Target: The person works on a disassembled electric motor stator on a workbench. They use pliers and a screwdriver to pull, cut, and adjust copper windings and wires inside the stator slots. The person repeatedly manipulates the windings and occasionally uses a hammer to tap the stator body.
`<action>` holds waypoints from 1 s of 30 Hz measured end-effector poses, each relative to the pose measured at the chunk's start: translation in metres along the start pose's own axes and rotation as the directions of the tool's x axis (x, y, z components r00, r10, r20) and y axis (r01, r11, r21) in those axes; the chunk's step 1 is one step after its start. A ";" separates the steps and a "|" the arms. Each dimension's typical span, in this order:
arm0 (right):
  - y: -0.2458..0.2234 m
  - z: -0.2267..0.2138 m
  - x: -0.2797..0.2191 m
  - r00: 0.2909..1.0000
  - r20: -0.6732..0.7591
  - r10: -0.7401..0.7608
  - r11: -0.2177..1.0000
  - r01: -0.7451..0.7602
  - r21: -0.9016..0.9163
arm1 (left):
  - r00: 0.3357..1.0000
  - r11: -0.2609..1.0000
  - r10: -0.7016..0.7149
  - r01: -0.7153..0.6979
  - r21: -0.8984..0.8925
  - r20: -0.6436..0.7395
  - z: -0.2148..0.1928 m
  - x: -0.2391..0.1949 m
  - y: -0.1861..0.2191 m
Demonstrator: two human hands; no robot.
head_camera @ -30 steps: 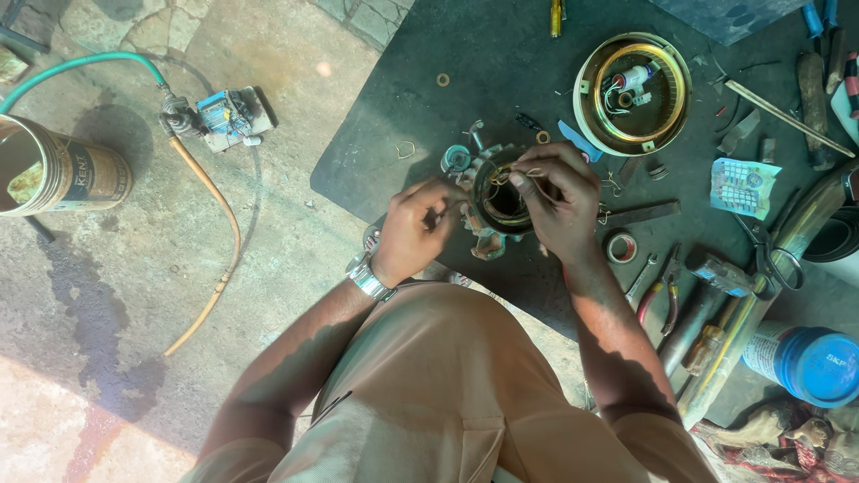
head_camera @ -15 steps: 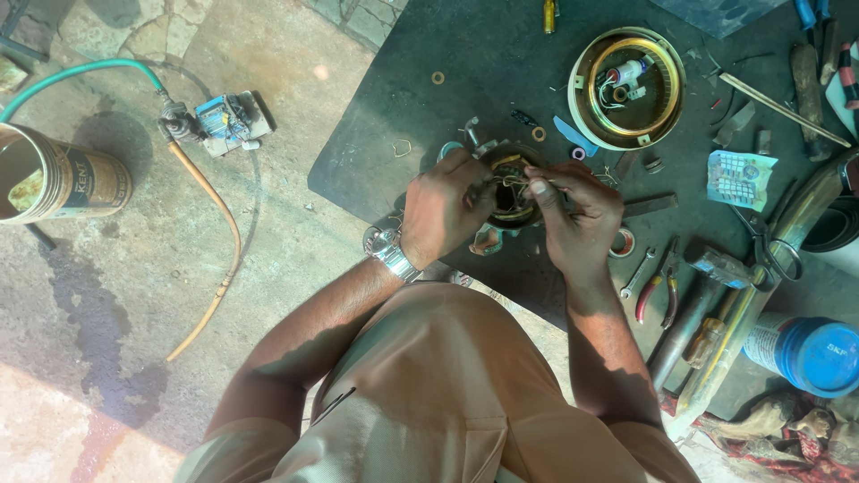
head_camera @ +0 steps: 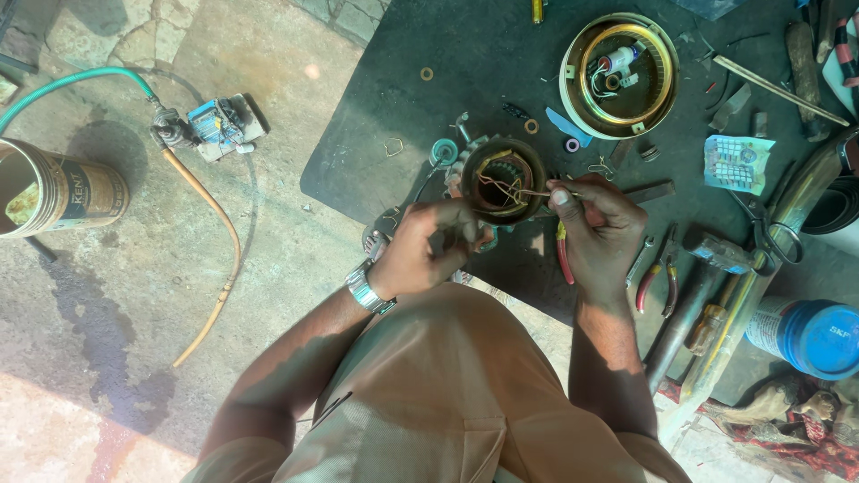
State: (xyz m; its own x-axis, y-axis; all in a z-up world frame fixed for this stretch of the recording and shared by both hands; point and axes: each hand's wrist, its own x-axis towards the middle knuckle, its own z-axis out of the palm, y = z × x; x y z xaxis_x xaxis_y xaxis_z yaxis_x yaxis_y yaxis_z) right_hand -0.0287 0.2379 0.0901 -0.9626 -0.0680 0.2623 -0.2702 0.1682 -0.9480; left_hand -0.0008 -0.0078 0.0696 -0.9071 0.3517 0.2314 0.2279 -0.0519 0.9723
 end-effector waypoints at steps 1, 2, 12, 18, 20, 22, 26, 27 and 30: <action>0.001 0.000 -0.001 1.000 0.001 0.009 1.000 -0.009 0.026 | 1.000 0.999 0.010 -0.010 -0.045 -0.001 0.000 -0.005 -0.002; 0.002 -0.001 -0.001 0.999 -0.015 0.038 0.998 -0.038 0.043 | 1.000 0.996 0.019 -0.020 -0.090 -0.003 0.001 -0.010 -0.003; -0.010 -0.002 -0.003 0.999 -0.012 -0.045 0.999 0.045 -0.024 | 0.980 0.969 0.061 -0.012 0.248 -0.191 -0.008 0.009 0.022; -0.032 -0.012 -0.001 0.982 -0.047 -0.185 0.968 0.174 -0.178 | 0.939 0.712 0.316 -0.138 0.688 -0.139 -0.003 0.031 0.038; -0.034 -0.014 -0.004 0.985 -0.049 -0.165 0.978 0.157 -0.134 | 0.965 0.732 0.231 -0.092 0.675 -0.120 0.000 0.034 0.038; -0.037 -0.016 -0.008 0.989 -0.069 -0.131 0.989 0.125 -0.079 | 0.979 0.744 0.184 -0.080 0.664 -0.088 0.003 0.037 0.038; -0.040 -0.018 -0.018 0.979 -0.064 -0.196 0.971 0.185 -0.151 | 0.969 0.723 0.245 -0.194 0.663 0.017 0.012 0.042 0.031; -0.041 -0.019 -0.021 0.970 -0.046 -0.237 0.955 0.224 -0.196 | 0.959 0.706 0.279 -0.239 0.666 0.049 0.014 0.043 0.028; -0.041 -0.020 -0.028 0.946 -0.048 -0.321 0.913 0.296 -0.281 | 0.965 0.842 0.254 -0.191 0.504 -0.059 0.009 0.052 0.015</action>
State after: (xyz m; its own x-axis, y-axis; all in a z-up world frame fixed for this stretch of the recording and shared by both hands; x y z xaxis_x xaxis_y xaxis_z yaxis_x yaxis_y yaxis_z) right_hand 0.0092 0.2530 0.1251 -0.8248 -0.0714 0.5609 -0.5369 0.4100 -0.7373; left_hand -0.0412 0.0178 0.0960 -0.8386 0.2708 0.4726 0.5436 0.3602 0.7581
